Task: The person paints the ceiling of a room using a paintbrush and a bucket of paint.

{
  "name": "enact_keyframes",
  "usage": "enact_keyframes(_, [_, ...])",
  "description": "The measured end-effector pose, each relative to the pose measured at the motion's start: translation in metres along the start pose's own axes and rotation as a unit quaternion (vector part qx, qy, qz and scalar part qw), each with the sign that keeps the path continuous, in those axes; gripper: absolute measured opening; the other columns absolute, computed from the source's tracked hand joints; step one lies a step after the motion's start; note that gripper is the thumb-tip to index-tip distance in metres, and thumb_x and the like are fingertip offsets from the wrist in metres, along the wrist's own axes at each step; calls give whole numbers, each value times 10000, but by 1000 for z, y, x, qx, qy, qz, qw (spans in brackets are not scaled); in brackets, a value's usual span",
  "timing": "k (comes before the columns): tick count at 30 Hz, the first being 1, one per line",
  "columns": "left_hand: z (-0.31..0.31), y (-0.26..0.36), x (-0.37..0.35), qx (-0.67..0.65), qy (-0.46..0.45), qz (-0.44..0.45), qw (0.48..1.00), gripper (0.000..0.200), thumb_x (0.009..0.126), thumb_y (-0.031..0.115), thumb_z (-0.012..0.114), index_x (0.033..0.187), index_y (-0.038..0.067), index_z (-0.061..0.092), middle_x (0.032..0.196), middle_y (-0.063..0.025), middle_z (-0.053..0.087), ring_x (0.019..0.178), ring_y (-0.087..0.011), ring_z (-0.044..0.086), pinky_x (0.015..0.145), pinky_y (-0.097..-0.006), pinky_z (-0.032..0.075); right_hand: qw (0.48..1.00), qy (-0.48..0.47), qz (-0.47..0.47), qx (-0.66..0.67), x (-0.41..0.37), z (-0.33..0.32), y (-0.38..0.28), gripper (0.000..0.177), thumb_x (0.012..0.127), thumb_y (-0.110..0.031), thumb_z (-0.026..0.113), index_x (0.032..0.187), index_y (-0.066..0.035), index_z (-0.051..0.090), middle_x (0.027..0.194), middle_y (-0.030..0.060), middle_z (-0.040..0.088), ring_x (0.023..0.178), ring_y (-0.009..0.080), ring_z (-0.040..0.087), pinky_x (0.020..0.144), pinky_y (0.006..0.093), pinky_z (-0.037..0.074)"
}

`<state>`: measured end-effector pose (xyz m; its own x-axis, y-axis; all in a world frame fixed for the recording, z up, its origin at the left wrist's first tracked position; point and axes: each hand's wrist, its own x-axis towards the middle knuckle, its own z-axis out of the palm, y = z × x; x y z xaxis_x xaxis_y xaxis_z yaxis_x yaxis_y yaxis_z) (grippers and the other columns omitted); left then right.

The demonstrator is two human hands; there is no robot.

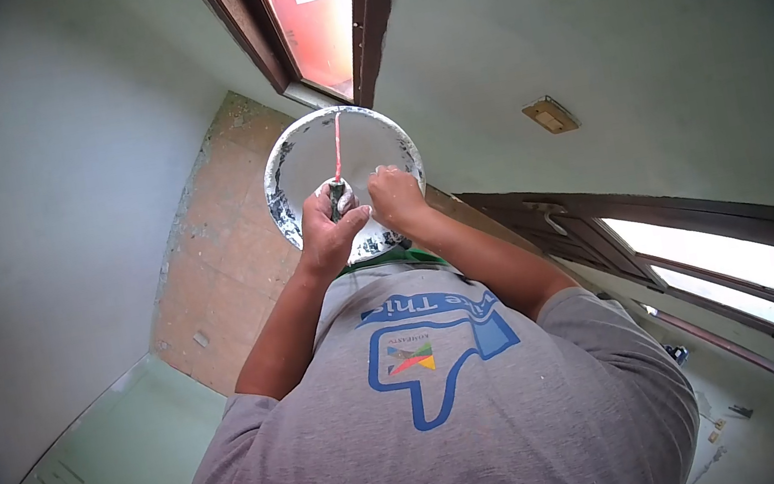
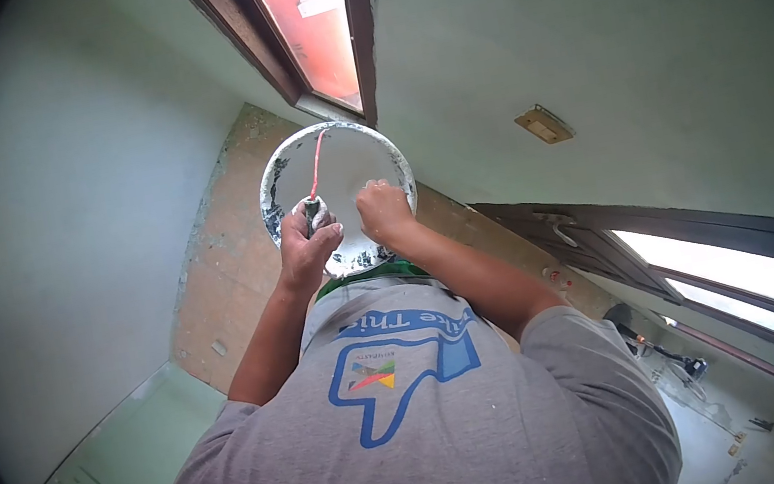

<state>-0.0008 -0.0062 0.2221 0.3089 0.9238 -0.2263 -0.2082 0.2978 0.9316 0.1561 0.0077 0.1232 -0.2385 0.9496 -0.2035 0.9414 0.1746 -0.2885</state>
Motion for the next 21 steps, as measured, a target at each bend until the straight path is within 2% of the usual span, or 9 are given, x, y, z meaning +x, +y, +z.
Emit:
enact_keyframes(4, [-5,1,3,-82,-17,-29,996,186,822,119,589,788,99,408,586,40,379,468,-53,318,462,-222,286,1000,-20,-4,-4,6,6,1,103,712,-54,670,804,-20,703,925,176,661,923,325,665,755,416,568])
enact_keyframes(7, [-10,-5,11,-95,-25,-24,995,180,866,195,528,777,98,405,526,52,347,420,-55,281,444,-233,264,1000,-6,-11,9,-7,-6,6,115,733,-89,668,800,-3,705,881,190,669,874,336,677,750,419,566])
enact_keyframes(9, [-13,-13,16,-97,-35,-39,994,198,893,240,482,767,106,410,505,58,346,403,-58,273,437,-238,255,994,26,69,86,-18,-15,14,185,792,-170,669,815,8,712,812,199,681,804,352,686,732,429,551])
enact_keyframes(10, [-14,-16,18,-97,-35,-37,994,198,893,240,482,767,106,410,505,58,346,403,-58,273,437,-238,255,994,27,69,85,-22,-15,22,185,792,-170,669,815,8,712,812,199,681,804,352,686,732,429,551])
enact_keyframes(13, [-12,-31,24,-143,-27,-93,985,239,913,287,453,739,132,403,487,56,325,393,-68,259,434,-247,239,925,-13,201,321,-39,-3,54,323,894,-321,641,855,-14,732,669,163,662,605,268,639,623,390,484])
enact_keyframes(14, [-11,-36,24,-141,-31,-96,985,239,913,287,453,739,132,403,487,56,325,393,-68,259,434,-247,239,924,-11,206,322,-47,4,63,323,894,-321,641,855,-14,732,669,163,662,605,268,639,623,390,484])
enact_keyframes(16, [-9,-40,25,-131,-15,-118,984,248,916,297,452,730,140,402,482,59,315,390,-70,253,439,-252,245,920,-47,231,314,-65,3,73,327,879,-354,654,822,-42,736,753,194,679,695,342,659,663,426,503])
enact_keyframes(18, [-8,-44,25,-129,-8,-118,985,258,914,319,469,728,151,407,481,65,310,383,-72,243,461,-258,277,916,-31,241,320,-80,11,78,348,890,-357,638,789,-35,725,741,187,676,704,335,663,667,421,501])
enact_keyframes(21, [-9,-41,28,-88,-17,-120,989,264,913,327,477,722,157,410,473,68,312,379,-74,247,473,-262,287,896,-26,256,361,-91,25,84,338,915,-334,613,837,-25,726,676,165,659,611,289,629,618,409,479])
